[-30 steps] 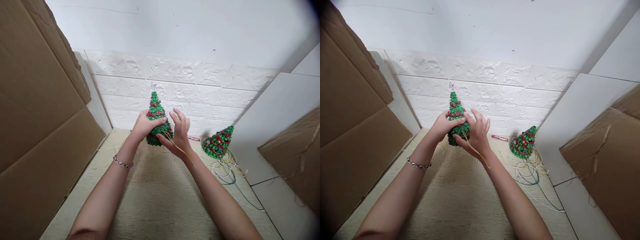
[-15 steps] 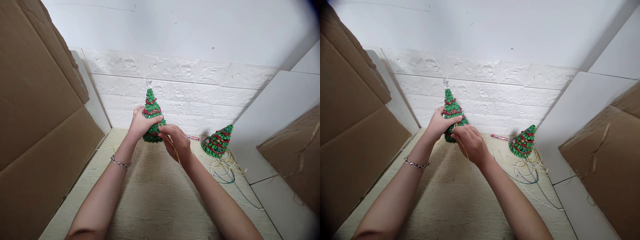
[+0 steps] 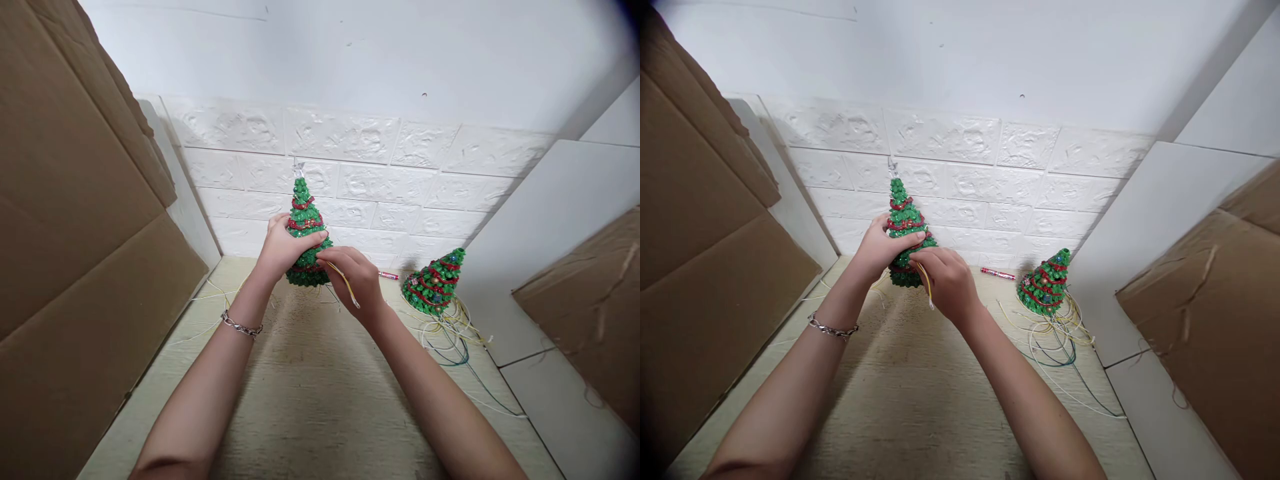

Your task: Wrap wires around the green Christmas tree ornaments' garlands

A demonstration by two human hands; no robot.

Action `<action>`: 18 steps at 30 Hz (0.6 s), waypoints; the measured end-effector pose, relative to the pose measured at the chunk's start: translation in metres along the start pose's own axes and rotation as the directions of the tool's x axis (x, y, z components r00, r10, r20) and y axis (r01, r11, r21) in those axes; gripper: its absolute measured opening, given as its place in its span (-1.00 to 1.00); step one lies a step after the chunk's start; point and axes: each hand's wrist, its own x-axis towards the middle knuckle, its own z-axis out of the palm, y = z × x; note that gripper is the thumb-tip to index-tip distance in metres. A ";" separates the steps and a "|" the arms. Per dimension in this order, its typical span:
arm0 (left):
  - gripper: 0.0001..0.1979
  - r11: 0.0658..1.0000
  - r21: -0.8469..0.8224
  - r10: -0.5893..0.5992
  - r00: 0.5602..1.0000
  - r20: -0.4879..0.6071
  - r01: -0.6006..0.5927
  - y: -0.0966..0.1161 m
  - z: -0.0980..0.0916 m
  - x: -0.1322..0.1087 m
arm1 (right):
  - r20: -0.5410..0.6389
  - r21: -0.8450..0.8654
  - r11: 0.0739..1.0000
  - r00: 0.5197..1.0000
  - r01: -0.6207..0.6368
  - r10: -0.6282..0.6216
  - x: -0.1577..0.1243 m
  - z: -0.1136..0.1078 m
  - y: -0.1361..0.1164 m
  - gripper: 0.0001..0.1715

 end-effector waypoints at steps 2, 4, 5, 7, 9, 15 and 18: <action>-0.49 1.000 0.018 0.000 1.000 -0.005 0.000 0.000 0.001 -0.001 | 0.056 -0.036 0.999 0.998 -0.027 0.029 0.000 0.002 0.003 -0.86; -0.50 1.000 0.028 0.002 1.000 -0.013 -0.002 0.000 0.002 -0.001 | 0.048 -0.079 0.997 0.999 -0.017 0.021 -0.001 0.002 0.004 -0.86; -0.51 1.000 0.025 0.004 1.000 -0.014 -0.004 -0.001 0.001 -0.001 | 0.030 -0.089 0.996 1.000 0.001 0.002 -0.001 0.001 0.003 -0.84; -0.53 1.000 0.013 0.007 1.000 -0.007 -0.007 -0.001 0.000 0.000 | -0.015 -0.079 0.996 0.999 0.046 -0.047 -0.002 0.001 0.000 -0.84; -0.53 1.000 0.005 0.004 1.000 -0.002 -0.004 0.000 -0.002 0.000 | -0.043 -0.026 0.997 0.997 0.070 -0.071 -0.002 0.000 -0.004 -0.90; -0.51 0.998 0.057 0.003 1.000 -0.011 -0.002 0.004 -0.002 -0.002 | 0.082 -0.058 0.997 0.995 -0.053 0.057 0.000 0.003 -0.006 -0.80; -0.51 0.996 0.082 0.030 0.999 -0.034 -0.027 0.002 0.001 -0.002 | 0.149 -0.160 0.974 0.972 -0.158 0.182 0.002 0.001 -0.004 -0.82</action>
